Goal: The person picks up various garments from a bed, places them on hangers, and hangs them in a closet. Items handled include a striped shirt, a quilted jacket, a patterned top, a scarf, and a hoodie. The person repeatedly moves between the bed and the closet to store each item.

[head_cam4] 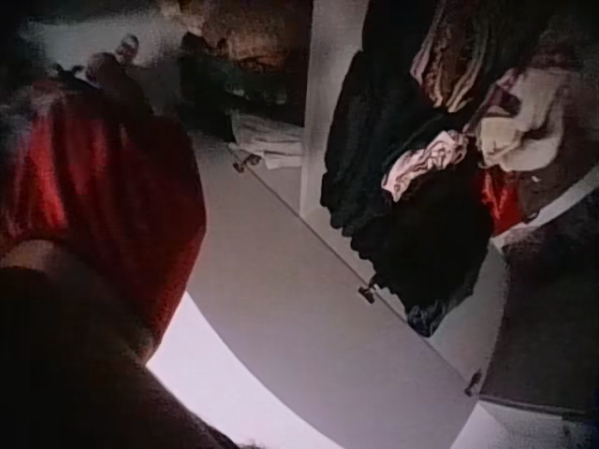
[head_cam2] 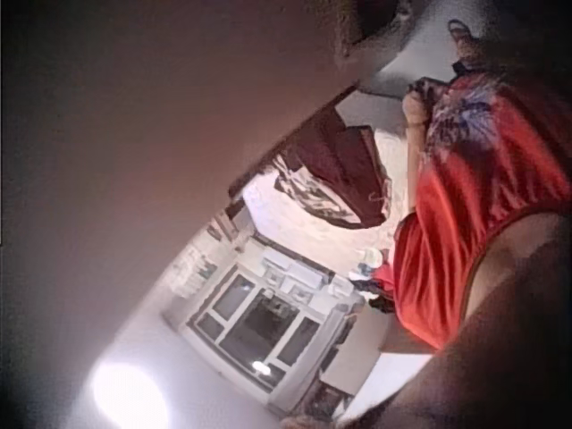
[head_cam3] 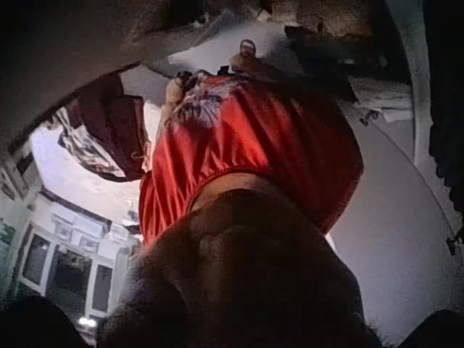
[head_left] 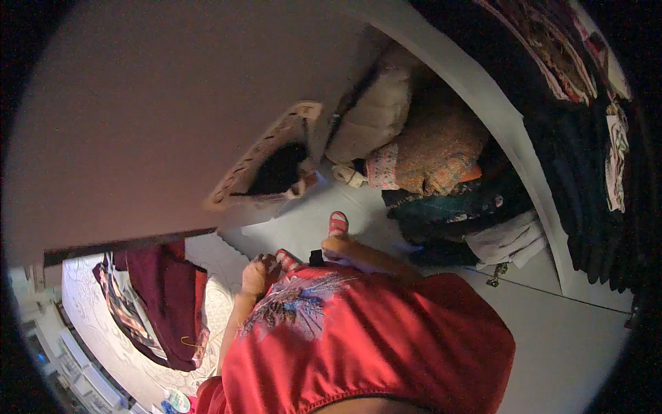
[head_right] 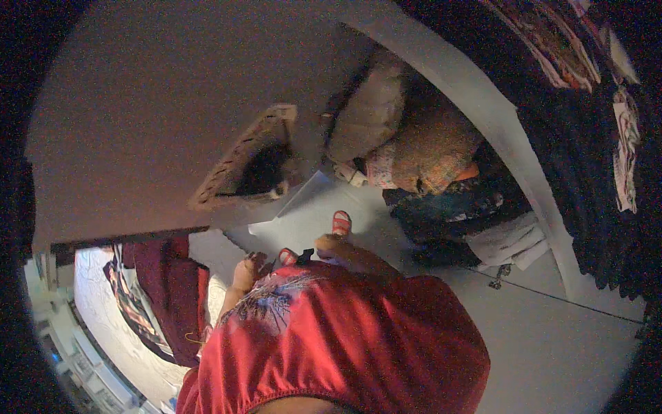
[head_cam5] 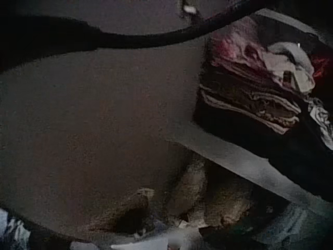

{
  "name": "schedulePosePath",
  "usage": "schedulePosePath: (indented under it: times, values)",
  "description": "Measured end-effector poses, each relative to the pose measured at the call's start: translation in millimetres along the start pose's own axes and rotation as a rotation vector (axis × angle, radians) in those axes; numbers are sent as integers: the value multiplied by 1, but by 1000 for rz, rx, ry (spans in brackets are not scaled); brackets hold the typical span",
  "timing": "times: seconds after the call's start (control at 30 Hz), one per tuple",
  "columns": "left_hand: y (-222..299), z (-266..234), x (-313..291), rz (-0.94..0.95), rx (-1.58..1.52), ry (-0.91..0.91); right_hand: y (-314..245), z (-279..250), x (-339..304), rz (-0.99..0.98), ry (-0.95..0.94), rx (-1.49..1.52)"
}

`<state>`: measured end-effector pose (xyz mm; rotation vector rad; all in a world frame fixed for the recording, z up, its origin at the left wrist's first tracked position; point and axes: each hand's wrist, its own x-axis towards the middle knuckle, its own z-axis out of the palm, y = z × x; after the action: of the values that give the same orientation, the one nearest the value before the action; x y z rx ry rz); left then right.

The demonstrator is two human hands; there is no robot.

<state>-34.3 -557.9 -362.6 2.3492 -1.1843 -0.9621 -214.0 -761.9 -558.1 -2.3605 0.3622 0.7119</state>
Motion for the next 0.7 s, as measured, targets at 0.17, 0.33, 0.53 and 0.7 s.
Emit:
schedulePosePath:
  times: [0.17,0.33,0.53,0.7]
  values:
    - [-70,24,-52,-13,-53,209,25,42,14,-352,8,-8]
    - [-105,37,-111,-297,-125,260,-21,-58,4,89,-381,-370]
    - [-166,125,-172,-970,-561,192,-90,-112,40,-63,-234,-393]
    - [-177,214,-193,-1254,-697,396,-138,-127,78,-241,-255,-396]
